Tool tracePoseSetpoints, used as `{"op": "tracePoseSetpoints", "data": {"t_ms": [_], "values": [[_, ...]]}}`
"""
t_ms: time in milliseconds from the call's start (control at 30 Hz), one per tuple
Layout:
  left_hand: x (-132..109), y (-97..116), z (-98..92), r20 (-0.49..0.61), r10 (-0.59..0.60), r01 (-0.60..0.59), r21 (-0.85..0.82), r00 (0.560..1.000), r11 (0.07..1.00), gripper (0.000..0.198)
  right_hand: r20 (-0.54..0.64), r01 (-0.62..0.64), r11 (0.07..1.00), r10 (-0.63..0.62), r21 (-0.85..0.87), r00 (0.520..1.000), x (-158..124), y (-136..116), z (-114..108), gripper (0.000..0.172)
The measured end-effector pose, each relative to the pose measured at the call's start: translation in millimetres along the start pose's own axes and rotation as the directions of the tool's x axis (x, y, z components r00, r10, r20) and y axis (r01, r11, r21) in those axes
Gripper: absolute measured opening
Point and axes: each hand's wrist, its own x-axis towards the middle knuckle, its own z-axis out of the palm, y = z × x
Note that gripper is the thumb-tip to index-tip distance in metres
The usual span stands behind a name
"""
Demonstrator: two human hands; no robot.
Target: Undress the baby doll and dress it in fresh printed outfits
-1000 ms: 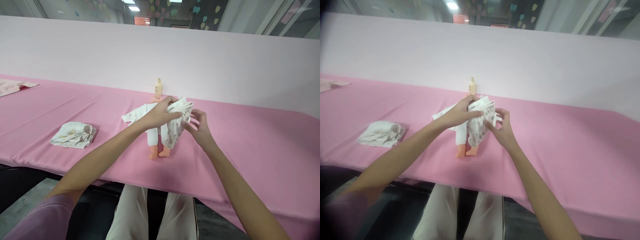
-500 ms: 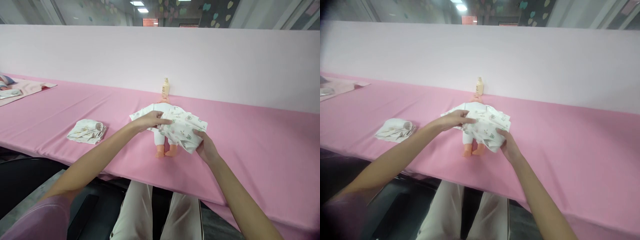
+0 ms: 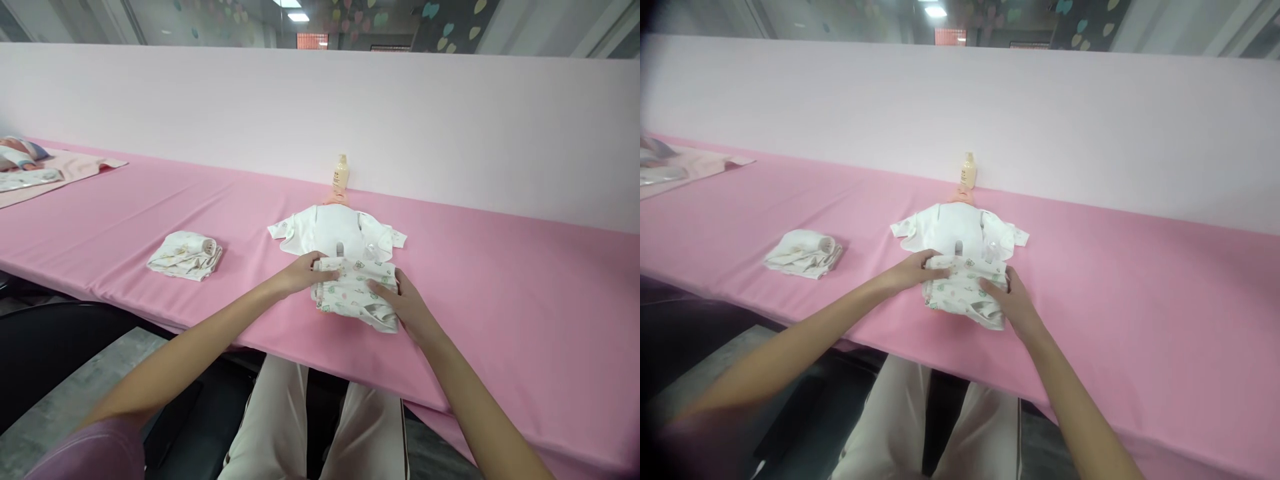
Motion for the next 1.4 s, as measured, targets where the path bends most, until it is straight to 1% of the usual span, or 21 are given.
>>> {"op": "tracePoseSetpoints", "data": {"t_ms": [100, 167, 233, 300, 333, 400, 467, 500, 533, 600, 700, 833, 900, 967, 1033, 1133, 1200, 1300, 1367, 1400], "values": [[-16, 3, 5.1, -0.039, -0.019, 0.022, 0.066, 0.999, 0.998, 0.061, -0.065, 0.046, 0.995, -0.052, -0.083, 0.997, -10, -3, 1, 0.059], [-33, 12, 9.4, -0.025, 0.020, -0.018, 0.065, 0.999, 0.998, 0.057, -0.086, 0.075, 0.992, -0.083, -0.097, 0.993, -22, -10, 1, 0.058], [-48, 20, 13.0, 0.015, 0.091, -0.090, -0.003, 0.996, 0.996, 0.055, -0.087, 0.094, 0.993, -0.100, -0.070, 0.991, -32, -17, 0, 0.062], [-56, 20, 15.6, 0.027, 0.107, -0.103, -0.122, 0.994, 0.987, 0.056, -0.078, 0.094, 0.995, -0.097, -0.039, 0.992, -36, -22, -1, 0.065], [-56, 17, 16.7, 0.033, 0.079, -0.071, -0.192, 0.996, 0.979, 0.056, -0.073, 0.081, 0.996, -0.083, -0.031, 0.994, -35, -23, -1, 0.066], [-51, 4, 19.4, 0.079, -0.037, 0.062, -0.348, 0.996, 0.936, 0.055, -0.062, 0.021, 1.000, -0.022, -0.018, 0.998, -30, -21, 0, 0.064], [-43, -13, 23.2, 0.165, -0.136, 0.201, -0.488, 0.977, 0.849, 0.054, -0.052, -0.056, 0.998, 0.056, 0.001, 0.997, -24, -17, 1, 0.061], [-41, -21, 25.4, 0.199, -0.156, 0.241, -0.536, 0.968, 0.809, 0.055, -0.051, -0.080, 0.997, 0.081, 0.014, 0.995, -23, -15, 1, 0.060], [-40, -26, 27.8, 0.215, -0.161, 0.257, -0.569, 0.963, 0.781, 0.056, -0.054, -0.090, 0.996, 0.092, 0.025, 0.994, -23, -13, 2, 0.060], [-41, -32, 32.1, 0.209, -0.153, 0.250, -0.599, 0.966, 0.760, 0.056, -0.062, -0.080, 0.996, 0.082, 0.039, 0.995, -25, -12, 2, 0.059], [-47, -30, 35.1, 0.189, -0.121, 0.212, -0.602, 0.975, 0.770, 0.055, -0.074, -0.073, 0.996, 0.077, 0.052, 0.994, -31, -15, 2, 0.055], [-52, -24, 32.8, 0.197, -0.043, 0.148, -0.557, 0.979, 0.817, 0.053, -0.070, -0.083, 0.993, 0.088, 0.084, 0.994, -36, -19, 3, 0.054], [-53, -25, 31.3, 0.204, -0.047, 0.154, -0.548, 0.978, 0.822, 0.054, -0.066, -0.085, 0.992, 0.092, 0.096, 0.994, -37, -20, 4, 0.055], [-55, -28, 30.8, 0.206, -0.066, 0.172, -0.551, 0.976, 0.817, 0.055, -0.049, -0.121, 0.986, 0.127, 0.113, 0.991, -38, -18, 4, 0.057], [-56, -32, 31.2, 0.205, -0.081, 0.183, -0.549, 0.975, 0.815, 0.056, 0.012, -0.196, 0.971, 0.196, 0.138, 0.980, -38, -15, 3, 0.061], [-58, -36, 32.4, 0.192, -0.074, 0.167, -0.535, 0.979, 0.828, 0.057, 0.142, -0.320, 0.937, 0.301, 0.142, 0.943, -38, -8, 3, 0.065], [-60, -37, 32.1, 0.191, -0.059, 0.151, -0.515, 0.980, 0.844, 0.057, 0.186, -0.357, 0.927, 0.332, 0.118, 0.925, -39, -4, 3, 0.065], [-63, -32, 25.6, 0.181, -0.055, 0.134, -0.461, 0.982, 0.877, 0.057, 0.187, -0.336, 0.939, 0.317, 0.078, 0.930, -38, -5, 6, 0.066], [-64, -24, 12.6, 0.133, -0.066, 0.114, -0.394, 0.989, 0.912, 0.060, 0.199, -0.284, 0.958, 0.270, 0.046, 0.942, -33, -11, 13, 0.066], [-63, -18, 2.4, 0.105, -0.067, 0.100, -0.348, 0.992, 0.932, 0.061, 0.224, -0.246, 0.969, 0.234, 0.028, 0.946, -28, -16, 18, 0.066]]}}
